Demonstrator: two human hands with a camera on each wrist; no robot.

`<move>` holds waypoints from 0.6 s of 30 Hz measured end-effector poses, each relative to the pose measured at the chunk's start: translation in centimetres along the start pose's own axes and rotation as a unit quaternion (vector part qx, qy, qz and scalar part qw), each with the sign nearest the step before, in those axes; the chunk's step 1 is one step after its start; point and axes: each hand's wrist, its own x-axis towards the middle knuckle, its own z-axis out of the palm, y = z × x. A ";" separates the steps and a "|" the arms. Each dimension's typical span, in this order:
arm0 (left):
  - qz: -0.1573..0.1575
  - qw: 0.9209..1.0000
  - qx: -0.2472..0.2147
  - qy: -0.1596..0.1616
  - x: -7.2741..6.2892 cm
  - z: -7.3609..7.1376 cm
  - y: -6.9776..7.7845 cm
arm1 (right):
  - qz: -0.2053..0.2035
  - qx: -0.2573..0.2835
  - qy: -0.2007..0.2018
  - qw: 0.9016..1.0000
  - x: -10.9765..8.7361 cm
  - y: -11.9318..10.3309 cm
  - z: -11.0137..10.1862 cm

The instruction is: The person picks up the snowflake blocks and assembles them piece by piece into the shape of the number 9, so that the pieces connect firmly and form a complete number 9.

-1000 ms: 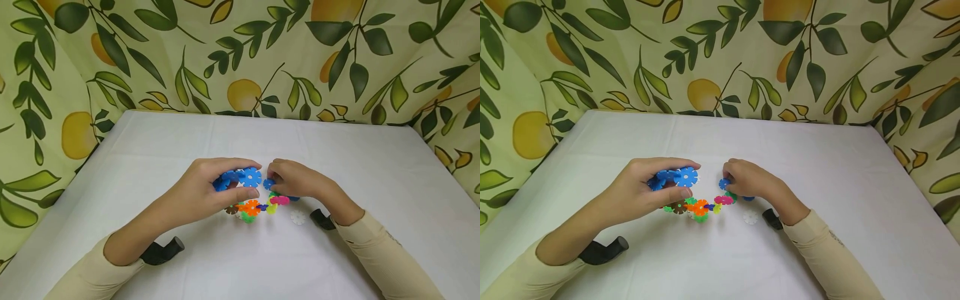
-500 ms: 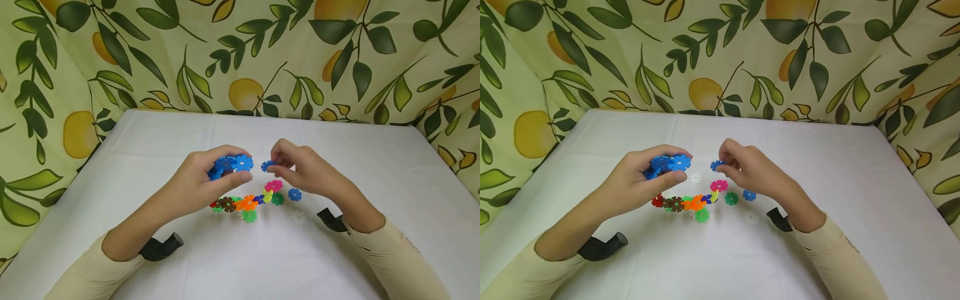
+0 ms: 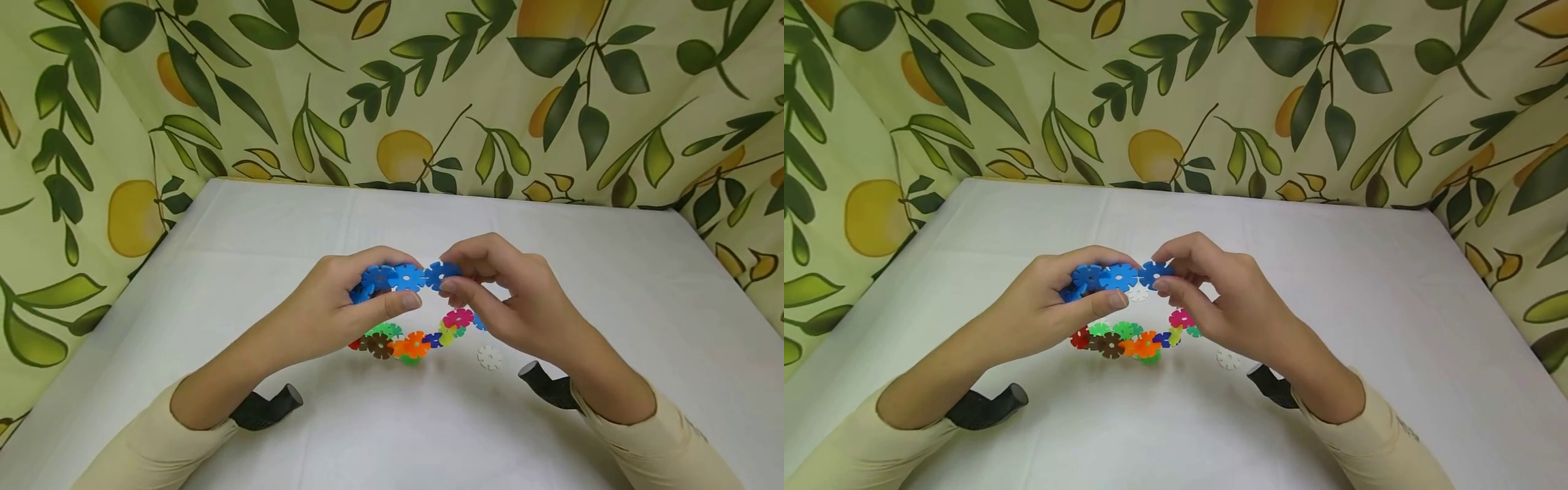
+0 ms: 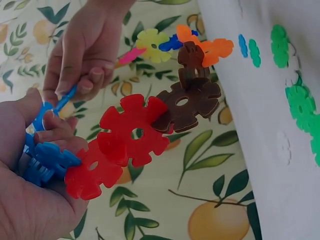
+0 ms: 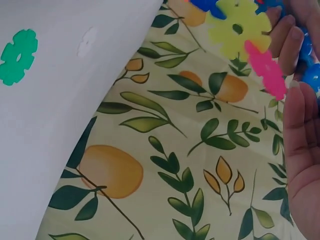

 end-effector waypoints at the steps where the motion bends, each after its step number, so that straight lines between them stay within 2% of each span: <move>1: 0.002 1.000 0.002 0.001 0.0 0.0 0.0 | -0.005 -0.004 0.002 1.000 0.0 -0.1 0.0; 4: 0.003 1.000 0.000 -0.002 0.0 0.0 -0.1 | -0.016 -0.016 0.005 1.000 0.1 -0.3 0.1; 9: -0.006 1.000 -0.006 -0.014 -0.1 0.3 -0.1 | -0.036 -0.005 0.023 0.999 0.2 -0.5 0.7; 18: 0.006 1.000 -0.026 -0.014 0.0 0.6 -0.2 | -0.019 0.082 0.065 0.994 -0.2 -0.2 2.1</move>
